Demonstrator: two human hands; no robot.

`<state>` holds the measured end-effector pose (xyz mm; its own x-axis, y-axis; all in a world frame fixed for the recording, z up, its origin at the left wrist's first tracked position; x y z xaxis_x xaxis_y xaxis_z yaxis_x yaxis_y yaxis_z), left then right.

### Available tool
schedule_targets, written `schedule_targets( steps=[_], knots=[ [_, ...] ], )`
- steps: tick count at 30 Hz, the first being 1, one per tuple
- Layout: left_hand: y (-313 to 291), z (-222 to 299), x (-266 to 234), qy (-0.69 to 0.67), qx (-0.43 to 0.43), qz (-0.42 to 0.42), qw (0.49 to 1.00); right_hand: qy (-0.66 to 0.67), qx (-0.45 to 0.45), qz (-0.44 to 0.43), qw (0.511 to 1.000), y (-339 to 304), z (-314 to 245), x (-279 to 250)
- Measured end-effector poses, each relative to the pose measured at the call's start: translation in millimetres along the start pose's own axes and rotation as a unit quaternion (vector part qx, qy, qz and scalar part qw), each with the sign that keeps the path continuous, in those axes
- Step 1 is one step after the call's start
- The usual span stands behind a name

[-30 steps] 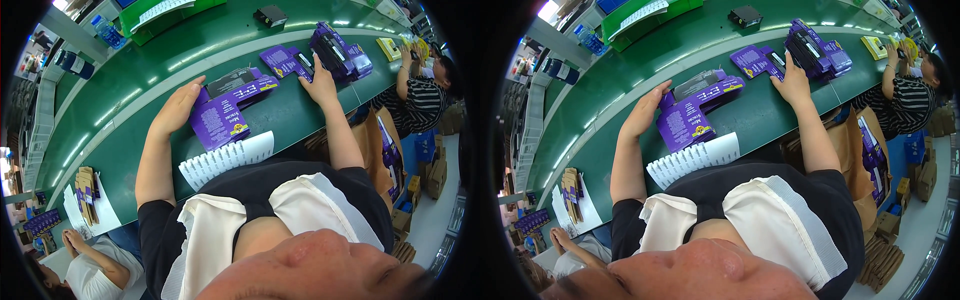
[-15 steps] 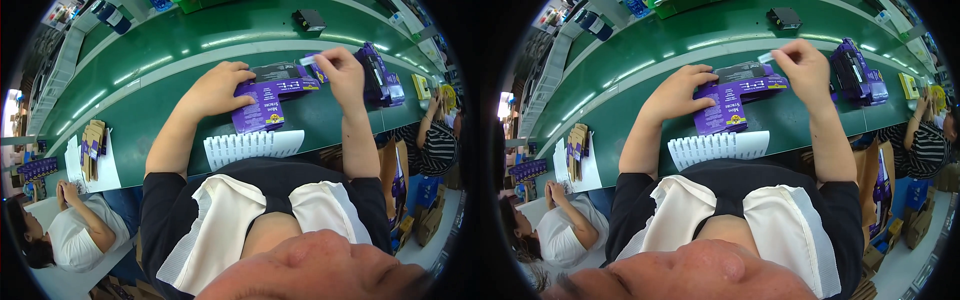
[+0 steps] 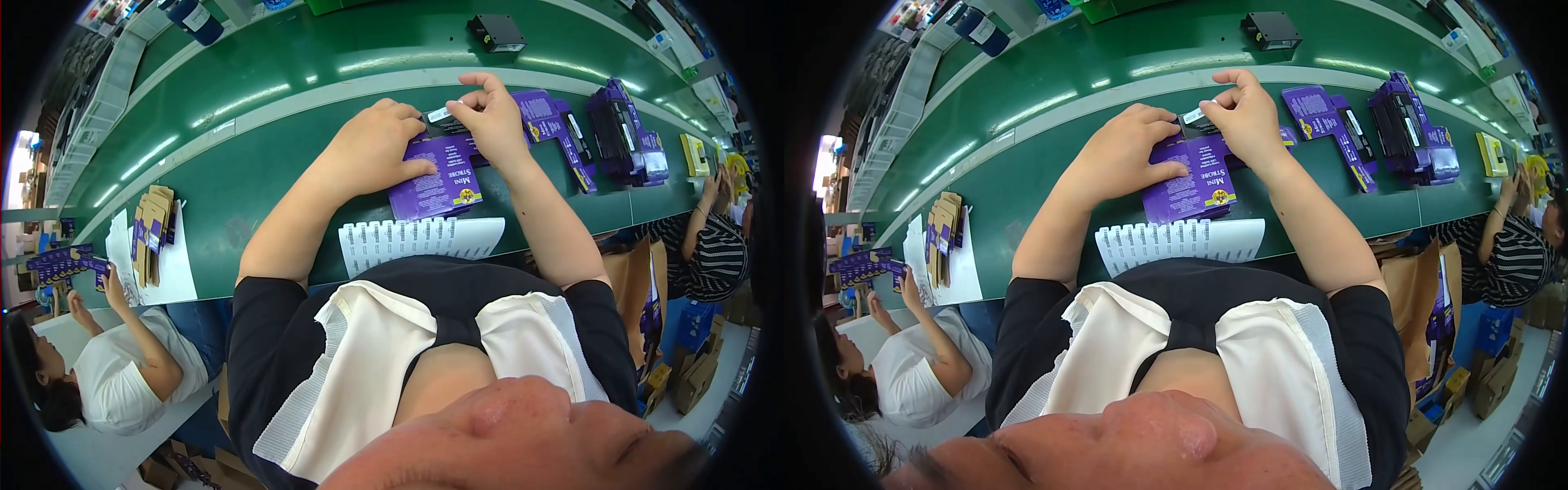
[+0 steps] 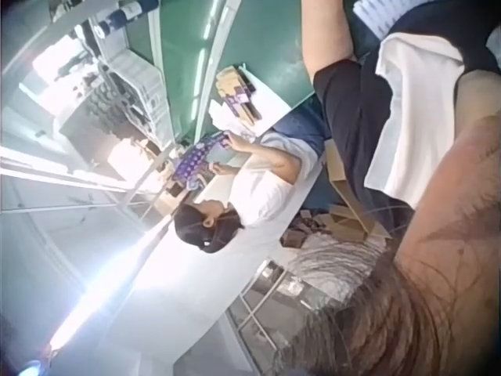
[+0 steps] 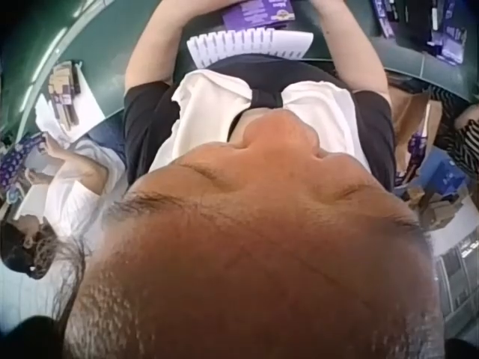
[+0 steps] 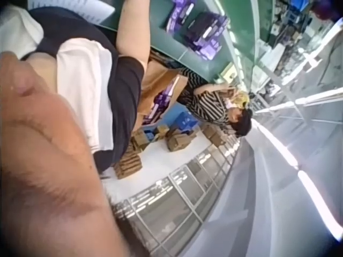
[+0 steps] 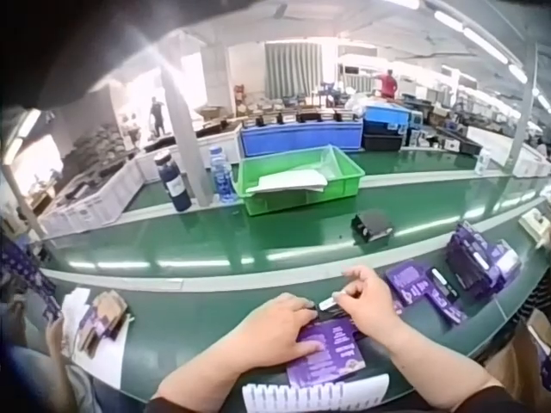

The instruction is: Applying labels and organizing product boxes on a factory assembly line.

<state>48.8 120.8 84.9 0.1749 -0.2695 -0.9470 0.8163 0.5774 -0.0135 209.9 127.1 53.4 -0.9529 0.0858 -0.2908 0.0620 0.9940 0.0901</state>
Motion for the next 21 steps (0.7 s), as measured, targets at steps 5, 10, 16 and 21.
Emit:
schedule_targets(
  steps=[5,10,16,21],
  knots=[
    [0.0,-0.8,-0.9,0.003,0.013,0.004,1.0,-0.026,0.014,-0.001,1.0,-1.8,1.2,1.8],
    [-0.4,0.8,-1.9,0.005,0.014,0.005,1.0,-0.045,0.018,-0.007,0.999,-2.8,-0.3,3.7],
    [-0.3,-0.3,-1.3,-0.006,0.001,-0.006,1.0,-0.072,0.012,-0.004,0.997,-1.5,-0.9,3.0],
    [-0.9,2.0,-2.0,0.005,0.014,0.008,1.0,-0.081,0.008,-0.008,0.997,-2.8,-0.3,4.3]
  ],
)
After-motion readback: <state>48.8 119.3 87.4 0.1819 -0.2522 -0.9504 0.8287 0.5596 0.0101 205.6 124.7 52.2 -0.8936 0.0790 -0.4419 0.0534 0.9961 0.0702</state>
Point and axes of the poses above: each hand's wrist, its own y-axis towards the middle knuckle, its own x-axis out of the palm, z = x × y, the point moved 8 cm from there along y, towards the middle knuckle, and after that the axes turned 9 degrees about -z, right-handed, at the moved point
